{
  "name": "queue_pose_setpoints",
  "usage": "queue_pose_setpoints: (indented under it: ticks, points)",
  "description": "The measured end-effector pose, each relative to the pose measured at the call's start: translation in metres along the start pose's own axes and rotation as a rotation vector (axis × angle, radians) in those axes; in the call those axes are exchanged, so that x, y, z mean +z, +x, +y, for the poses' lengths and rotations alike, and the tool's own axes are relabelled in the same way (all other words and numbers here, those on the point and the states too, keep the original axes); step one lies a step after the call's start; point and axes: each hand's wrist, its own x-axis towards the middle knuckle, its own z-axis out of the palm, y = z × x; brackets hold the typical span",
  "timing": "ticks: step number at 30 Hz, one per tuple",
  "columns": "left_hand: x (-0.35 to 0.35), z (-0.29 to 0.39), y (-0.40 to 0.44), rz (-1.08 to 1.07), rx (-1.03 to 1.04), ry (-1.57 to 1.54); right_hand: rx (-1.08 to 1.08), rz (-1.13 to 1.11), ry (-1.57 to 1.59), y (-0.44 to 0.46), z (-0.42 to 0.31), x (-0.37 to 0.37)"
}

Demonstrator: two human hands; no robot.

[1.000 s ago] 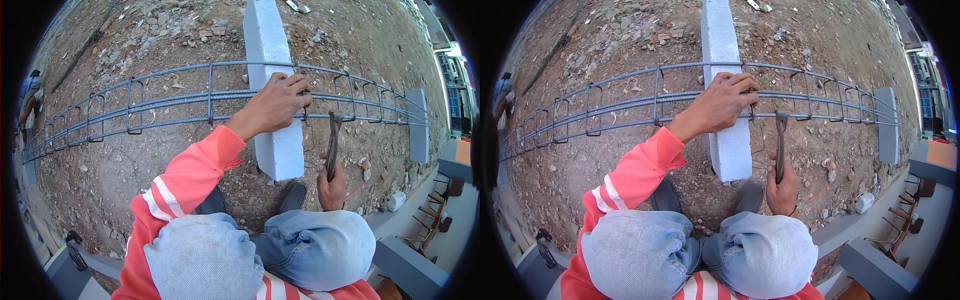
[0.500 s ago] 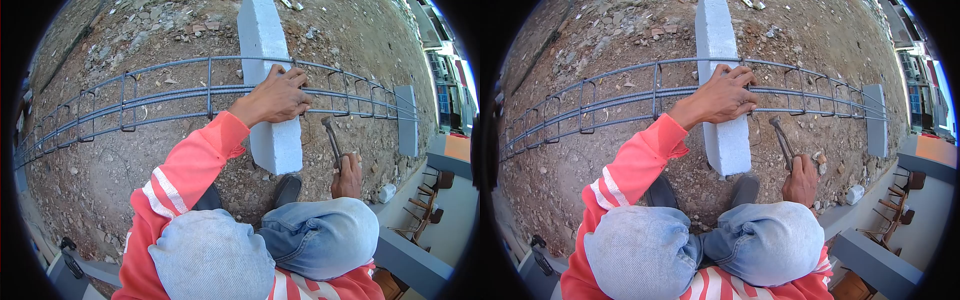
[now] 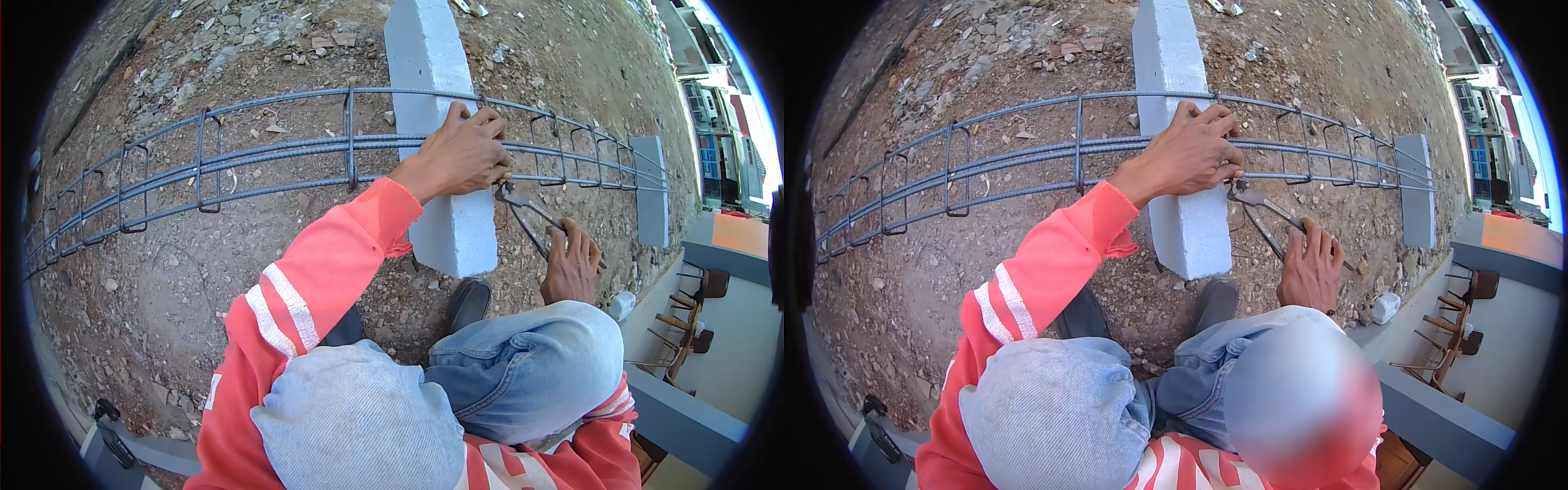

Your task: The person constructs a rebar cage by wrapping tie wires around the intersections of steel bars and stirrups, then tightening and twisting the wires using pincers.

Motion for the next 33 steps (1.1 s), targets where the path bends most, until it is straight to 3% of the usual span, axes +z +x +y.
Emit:
queue_pose_setpoints:
  ticks: [3,5,14,16,18,20,26,33]
  points:
    - [0.004,0.000,-0.001,0.036,0.018,-0.008,0.027,-0.167,0.035,0.006,0.002,-0.006]
    - [0.008,-0.001,-0.002,0.104,0.035,0.027,0.011,-0.152,0.080,0.005,0.003,-0.005]
    - [-0.001,0.003,-0.001,0.030,-0.003,0.027,-0.122,-0.209,0.327,0.015,0.025,0.006]
    - [-0.001,0.003,-0.001,0.055,0.012,0.029,-0.042,-0.160,0.591,0.014,0.018,0.037]
    - [0.001,0.004,-0.001,0.075,0.036,0.022,0.026,-0.153,0.663,0.016,0.006,0.078]
    - [0.000,0.005,-0.001,0.084,0.029,0.043,-0.029,0.106,0.728,0.021,-0.005,0.127]
    - [-0.007,0.006,0.002,0.020,0.018,0.055,-0.045,0.245,0.919,0.050,-0.014,0.171]
    - [-0.008,0.007,0.005,0.001,0.028,0.100,-0.081,0.015,1.005,0.020,0.034,0.079]
